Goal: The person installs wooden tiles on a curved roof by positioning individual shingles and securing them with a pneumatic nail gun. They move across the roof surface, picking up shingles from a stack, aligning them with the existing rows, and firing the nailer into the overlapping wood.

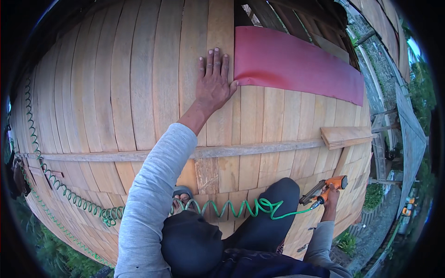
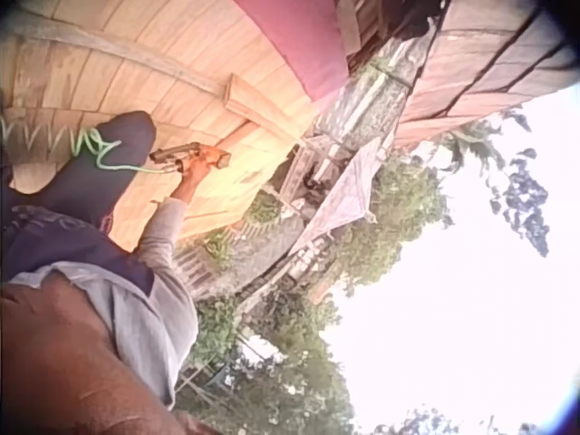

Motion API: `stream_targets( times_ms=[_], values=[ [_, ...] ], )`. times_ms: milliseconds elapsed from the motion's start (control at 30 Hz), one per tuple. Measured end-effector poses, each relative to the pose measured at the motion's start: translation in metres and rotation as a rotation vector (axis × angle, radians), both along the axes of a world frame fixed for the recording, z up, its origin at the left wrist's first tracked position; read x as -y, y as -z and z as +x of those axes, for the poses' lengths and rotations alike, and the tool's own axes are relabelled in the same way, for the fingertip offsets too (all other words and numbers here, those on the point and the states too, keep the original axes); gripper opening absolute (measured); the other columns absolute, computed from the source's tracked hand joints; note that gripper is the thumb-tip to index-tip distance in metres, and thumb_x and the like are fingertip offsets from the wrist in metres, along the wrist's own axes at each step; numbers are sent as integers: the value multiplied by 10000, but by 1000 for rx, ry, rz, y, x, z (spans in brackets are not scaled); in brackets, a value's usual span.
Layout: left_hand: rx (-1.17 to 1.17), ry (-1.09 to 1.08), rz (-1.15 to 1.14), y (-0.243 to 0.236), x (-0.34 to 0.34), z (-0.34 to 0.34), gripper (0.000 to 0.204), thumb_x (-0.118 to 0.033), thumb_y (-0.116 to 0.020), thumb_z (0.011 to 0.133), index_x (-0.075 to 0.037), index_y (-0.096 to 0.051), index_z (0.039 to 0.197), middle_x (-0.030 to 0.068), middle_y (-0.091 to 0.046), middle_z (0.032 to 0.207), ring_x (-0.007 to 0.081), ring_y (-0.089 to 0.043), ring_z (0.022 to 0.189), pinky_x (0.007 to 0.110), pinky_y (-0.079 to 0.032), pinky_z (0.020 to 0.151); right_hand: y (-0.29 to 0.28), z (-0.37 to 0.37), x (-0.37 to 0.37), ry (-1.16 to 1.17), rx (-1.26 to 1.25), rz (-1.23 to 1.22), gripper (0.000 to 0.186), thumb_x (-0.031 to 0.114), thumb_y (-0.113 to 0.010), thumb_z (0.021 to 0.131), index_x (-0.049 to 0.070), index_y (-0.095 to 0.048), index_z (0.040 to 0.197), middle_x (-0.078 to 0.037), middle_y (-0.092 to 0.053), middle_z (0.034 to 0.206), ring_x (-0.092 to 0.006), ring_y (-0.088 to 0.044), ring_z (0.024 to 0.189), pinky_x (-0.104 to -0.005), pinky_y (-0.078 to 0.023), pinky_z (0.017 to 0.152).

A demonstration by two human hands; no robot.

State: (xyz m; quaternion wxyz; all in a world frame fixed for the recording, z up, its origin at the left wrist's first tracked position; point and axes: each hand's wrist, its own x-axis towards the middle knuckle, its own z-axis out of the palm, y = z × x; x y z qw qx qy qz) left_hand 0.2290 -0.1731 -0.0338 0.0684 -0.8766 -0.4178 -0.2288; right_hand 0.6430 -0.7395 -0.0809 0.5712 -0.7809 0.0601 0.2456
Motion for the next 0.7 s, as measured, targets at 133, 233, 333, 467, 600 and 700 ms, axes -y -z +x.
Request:
stream_targets(
  times_ms=[133,233,333,467,600,700],
  values=[
    [-49,25,40,-7,-10,-24,945,-673,-364,1054,50,-236,1650,302,-161,1726,427,-104,1630,586,-87,1310,-79,-67,-55,-45,346,25,386,164,-625,1029,49,-509,1379,-73,-597,1059,-167,-645,724,-307,-528,543],
    [-70,22,23,-11,-7,-29,971,-692,-367,1046,52,-224,1652,291,-157,1731,417,-95,1633,582,-85,1312,-158,-125,-111,-226,535,231,434,108,-573,1034,30,-451,1443,-145,-645,1262,-145,-630,707,-292,-534,582],
    [-35,87,-54,-7,10,-26,1018,-716,-424,1013,47,-220,1655,260,-158,1741,388,-97,1638,578,-74,1317,-210,-165,-164,-355,611,409,475,83,-560,1032,-1,-407,1474,-202,-612,1438,-141,-618,691,-284,-535,610],
    [-72,68,-229,-12,51,-60,1196,-755,-671,841,-9,-237,1669,154,-189,1760,337,-111,1644,583,-57,1321,-223,-192,-217,-645,439,423,469,65,-572,1026,-38,-413,1454,-223,-590,1489,-135,-618,691,-271,-525,620],
    [6,27,-260,-5,59,-85,1294,-720,-818,708,-38,-272,1663,124,-210,1758,359,-87,1643,606,-50,1313,-196,-235,-301,-901,366,351,308,18,-604,1006,-56,-527,1295,-97,-702,1035,-105,-613,659,-278,-522,593],
    [92,-14,-244,2,62,-75,1351,-714,-851,669,2,-261,1650,210,-184,1746,421,-65,1633,617,-48,1307,-182,-258,-348,-1006,326,326,289,65,-641,1006,-41,-548,1259,-43,-651,877,-104,-639,649,-288,-533,590]
  ],
)
